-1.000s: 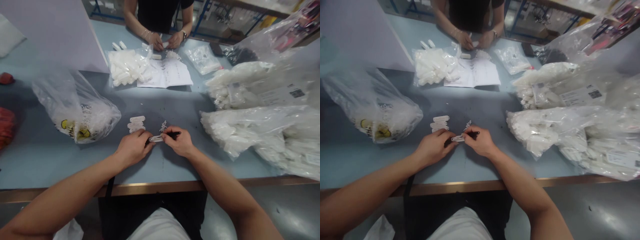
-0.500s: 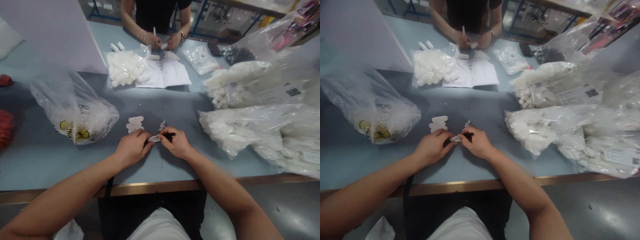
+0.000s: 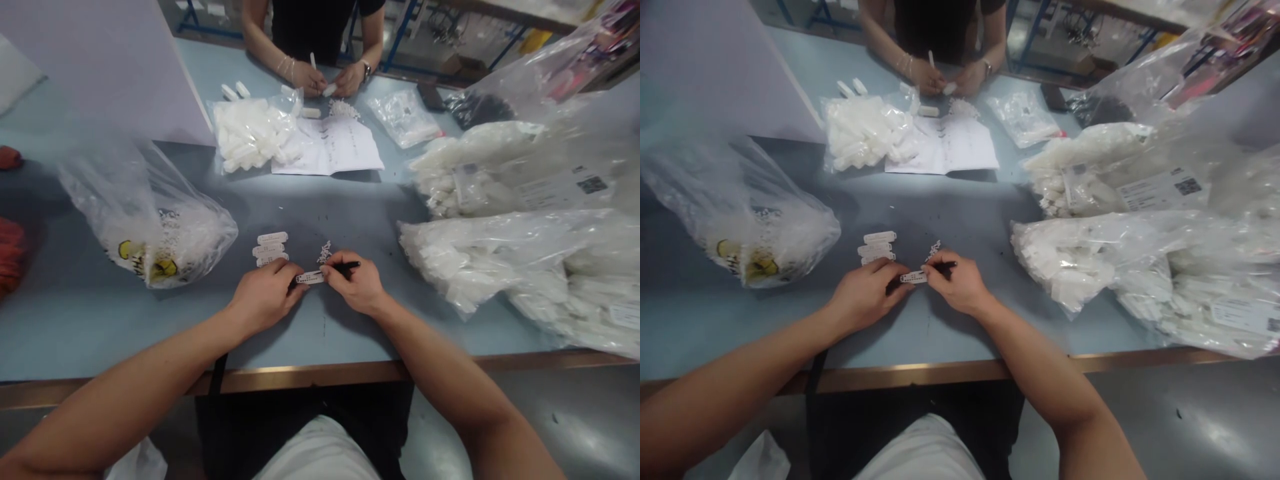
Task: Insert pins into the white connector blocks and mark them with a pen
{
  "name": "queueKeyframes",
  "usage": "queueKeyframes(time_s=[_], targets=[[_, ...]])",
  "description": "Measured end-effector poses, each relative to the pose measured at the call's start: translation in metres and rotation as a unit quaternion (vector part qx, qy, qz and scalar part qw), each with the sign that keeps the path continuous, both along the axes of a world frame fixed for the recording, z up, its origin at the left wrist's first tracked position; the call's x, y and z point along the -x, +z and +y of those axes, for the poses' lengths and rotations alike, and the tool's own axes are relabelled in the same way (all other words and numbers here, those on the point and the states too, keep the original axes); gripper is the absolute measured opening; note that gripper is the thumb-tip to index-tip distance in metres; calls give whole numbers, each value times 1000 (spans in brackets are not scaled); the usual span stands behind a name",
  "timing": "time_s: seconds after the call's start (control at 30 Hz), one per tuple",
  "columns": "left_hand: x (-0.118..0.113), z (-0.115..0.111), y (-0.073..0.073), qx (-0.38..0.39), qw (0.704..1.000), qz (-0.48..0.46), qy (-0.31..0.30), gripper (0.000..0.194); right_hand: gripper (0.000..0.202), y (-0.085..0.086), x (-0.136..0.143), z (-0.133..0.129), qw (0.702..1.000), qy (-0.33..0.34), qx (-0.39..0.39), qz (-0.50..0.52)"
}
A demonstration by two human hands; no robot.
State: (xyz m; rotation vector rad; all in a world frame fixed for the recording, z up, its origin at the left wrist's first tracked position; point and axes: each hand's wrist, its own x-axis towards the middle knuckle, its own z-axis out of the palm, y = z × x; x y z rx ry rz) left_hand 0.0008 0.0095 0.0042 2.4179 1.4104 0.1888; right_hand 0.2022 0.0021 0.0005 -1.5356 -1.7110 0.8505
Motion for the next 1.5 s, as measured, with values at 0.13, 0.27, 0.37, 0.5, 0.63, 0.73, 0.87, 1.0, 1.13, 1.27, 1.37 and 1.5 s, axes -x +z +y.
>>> queueKeyframes(time_s=[0.13,0.27,0.37,0.5,0.63,0.73,0.87,1.0,1.13,1.27,1.37,1.5], targets=[[0,0,1,1,1000,-3,-2,27,15,2,1,0,999,11,5,-30],[0,0,0,-4,1000,-1,-2,28,14,3,2,1,999,33,-5,-41],[1,-1,-1,-4,1000,2,3,28,13,3,2,0,997,55,-22,-44],[1,-1,-1,-11,1000,1,-1,28,12,0,0,0,998,47,-22,-22],[1,0,-2,-18,1000,2,-3,27,15,-3,-2,0,1000,1,-13,16],[1,0,-2,-19,1000,2,-4,27,15,-2,-2,0,1000,4,-8,14],[1,0,-3,-16,1000,-4,-6,27,14,1,1,1,1000,21,4,-4],[1,0,-2,-12,1000,-5,-3,27,14,0,1,1,1000,22,1,-2],[1,0,-2,-7,1000,-4,-2,27,15,-2,0,0,1000,-2,-3,18],[1,0,-2,-7,1000,0,-4,27,16,-1,0,0,1000,3,7,24],[1,0,-1,-9,1000,-1,-4,27,16,-1,1,0,1000,12,10,21],[1,-1,-1,-9,1000,-2,-4,27,15,-2,2,0,1000,20,7,5]])
